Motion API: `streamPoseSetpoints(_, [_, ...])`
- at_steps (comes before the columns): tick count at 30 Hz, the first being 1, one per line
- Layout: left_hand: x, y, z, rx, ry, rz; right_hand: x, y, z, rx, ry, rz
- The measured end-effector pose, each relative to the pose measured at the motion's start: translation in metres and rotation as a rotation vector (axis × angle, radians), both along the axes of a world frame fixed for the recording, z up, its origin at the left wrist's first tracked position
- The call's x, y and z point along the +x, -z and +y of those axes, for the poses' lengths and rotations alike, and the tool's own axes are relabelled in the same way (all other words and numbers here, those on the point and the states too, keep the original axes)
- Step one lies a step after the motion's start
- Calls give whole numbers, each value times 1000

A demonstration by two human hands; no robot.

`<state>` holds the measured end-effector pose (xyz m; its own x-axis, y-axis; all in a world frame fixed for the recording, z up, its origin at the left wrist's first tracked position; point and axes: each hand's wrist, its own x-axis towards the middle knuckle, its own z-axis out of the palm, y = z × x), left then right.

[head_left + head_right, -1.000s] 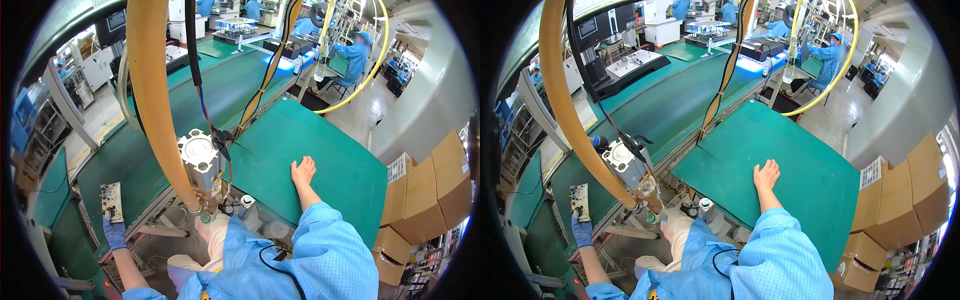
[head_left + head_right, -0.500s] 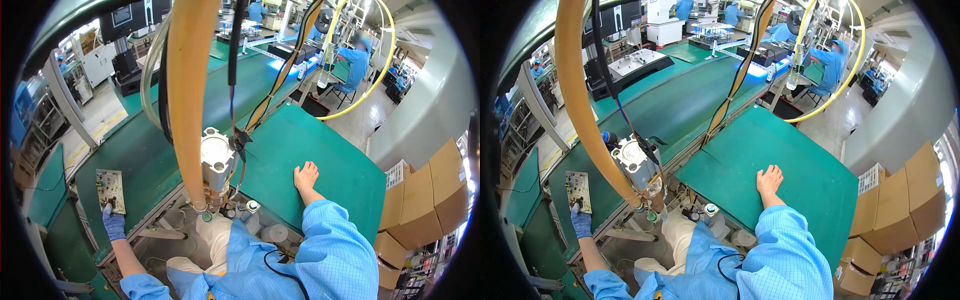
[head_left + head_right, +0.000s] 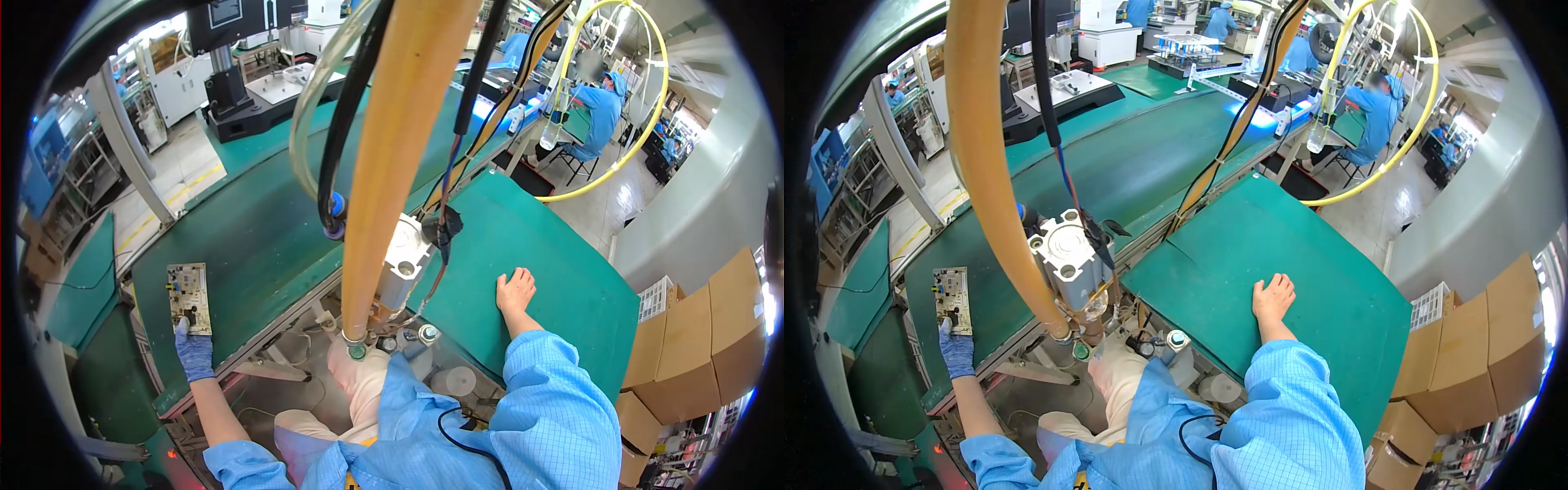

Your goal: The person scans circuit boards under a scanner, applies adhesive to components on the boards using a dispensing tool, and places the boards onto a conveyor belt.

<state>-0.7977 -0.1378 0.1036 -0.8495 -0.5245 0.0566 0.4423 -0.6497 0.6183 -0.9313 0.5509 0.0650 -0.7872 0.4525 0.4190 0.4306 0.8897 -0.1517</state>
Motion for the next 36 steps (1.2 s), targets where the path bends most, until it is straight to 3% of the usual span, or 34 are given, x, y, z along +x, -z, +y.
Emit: streamPoseSetpoints(36, [-3, -2, 0, -4, -17, -18, 1, -3, -3, 11, 3, 27])
